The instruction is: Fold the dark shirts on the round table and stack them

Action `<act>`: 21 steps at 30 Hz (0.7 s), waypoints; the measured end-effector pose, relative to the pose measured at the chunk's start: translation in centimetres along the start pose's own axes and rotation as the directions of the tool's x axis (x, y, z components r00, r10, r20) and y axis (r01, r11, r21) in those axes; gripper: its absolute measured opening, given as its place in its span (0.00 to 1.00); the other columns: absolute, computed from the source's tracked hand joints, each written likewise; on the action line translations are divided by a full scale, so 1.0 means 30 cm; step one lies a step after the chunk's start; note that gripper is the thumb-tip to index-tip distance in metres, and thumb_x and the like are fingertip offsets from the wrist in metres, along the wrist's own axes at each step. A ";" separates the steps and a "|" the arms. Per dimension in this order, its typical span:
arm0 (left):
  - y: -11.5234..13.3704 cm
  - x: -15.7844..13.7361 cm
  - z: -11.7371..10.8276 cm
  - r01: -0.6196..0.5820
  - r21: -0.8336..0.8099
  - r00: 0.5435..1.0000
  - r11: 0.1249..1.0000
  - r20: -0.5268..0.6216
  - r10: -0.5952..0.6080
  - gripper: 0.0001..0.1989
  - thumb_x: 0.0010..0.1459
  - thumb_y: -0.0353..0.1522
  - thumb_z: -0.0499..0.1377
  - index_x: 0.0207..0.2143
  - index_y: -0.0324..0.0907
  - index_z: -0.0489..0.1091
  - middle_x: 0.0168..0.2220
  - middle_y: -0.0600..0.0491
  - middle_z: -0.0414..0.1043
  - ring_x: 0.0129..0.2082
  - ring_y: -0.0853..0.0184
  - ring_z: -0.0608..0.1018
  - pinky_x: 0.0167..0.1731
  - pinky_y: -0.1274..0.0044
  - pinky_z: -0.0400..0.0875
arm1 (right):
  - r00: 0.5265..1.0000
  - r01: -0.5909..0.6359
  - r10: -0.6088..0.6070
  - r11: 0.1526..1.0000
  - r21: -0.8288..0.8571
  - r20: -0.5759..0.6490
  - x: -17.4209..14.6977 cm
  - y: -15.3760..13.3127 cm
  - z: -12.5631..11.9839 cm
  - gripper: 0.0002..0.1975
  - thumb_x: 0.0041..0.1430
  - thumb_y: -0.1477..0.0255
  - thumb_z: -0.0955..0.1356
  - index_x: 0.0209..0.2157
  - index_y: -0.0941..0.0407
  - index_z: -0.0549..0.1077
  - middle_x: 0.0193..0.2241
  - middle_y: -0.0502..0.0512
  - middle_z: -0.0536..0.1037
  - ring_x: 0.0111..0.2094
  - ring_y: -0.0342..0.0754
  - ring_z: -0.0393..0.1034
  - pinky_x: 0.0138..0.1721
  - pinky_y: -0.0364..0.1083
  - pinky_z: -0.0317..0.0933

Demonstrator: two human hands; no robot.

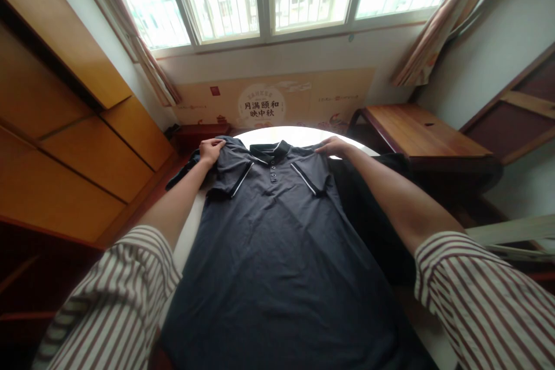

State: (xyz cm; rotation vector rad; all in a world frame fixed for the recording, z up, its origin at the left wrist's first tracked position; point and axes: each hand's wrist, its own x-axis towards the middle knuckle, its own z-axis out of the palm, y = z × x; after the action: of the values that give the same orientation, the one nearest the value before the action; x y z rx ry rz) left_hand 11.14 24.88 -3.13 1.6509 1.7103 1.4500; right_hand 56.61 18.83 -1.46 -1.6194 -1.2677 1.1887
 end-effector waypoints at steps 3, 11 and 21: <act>-0.008 0.031 0.002 0.031 -0.056 0.996 0.998 -0.082 -0.036 0.12 0.48 0.34 0.67 0.35 0.36 0.80 0.32 0.47 0.79 0.36 0.61 0.80 0.41 0.75 0.72 | 0.995 0.010 -0.004 0.998 0.062 -0.095 0.005 -0.011 0.007 0.11 0.43 0.81 0.78 0.26 0.64 0.74 0.18 0.51 0.73 0.21 0.42 0.68 0.26 0.42 0.67; 0.050 0.045 0.043 0.090 -0.253 0.978 0.963 -0.159 -0.133 0.14 0.51 0.35 0.67 0.37 0.33 0.77 0.35 0.46 0.79 0.34 0.66 0.80 0.41 0.74 0.75 | 0.975 0.067 -0.030 0.984 0.165 -0.219 -0.009 -0.022 0.034 0.08 0.49 0.84 0.74 0.29 0.62 0.72 0.20 0.49 0.72 0.22 0.40 0.66 0.29 0.43 0.68; 0.206 -0.227 -0.356 -0.096 -0.595 0.995 0.798 -0.024 0.101 0.16 0.50 0.42 0.70 0.37 0.42 0.76 0.37 0.55 0.78 0.40 0.67 0.79 0.44 0.72 0.76 | 0.905 0.414 -0.422 0.842 0.347 -0.056 -0.443 -0.175 -0.119 0.07 0.50 0.74 0.75 0.33 0.58 0.76 0.30 0.51 0.79 0.33 0.44 0.73 0.43 0.47 0.67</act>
State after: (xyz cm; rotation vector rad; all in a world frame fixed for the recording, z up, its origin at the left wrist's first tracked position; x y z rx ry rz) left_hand 7.43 13.15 3.78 1.3916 0.9992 1.7860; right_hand 57.52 7.08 7.34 -1.0040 -1.2555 1.0790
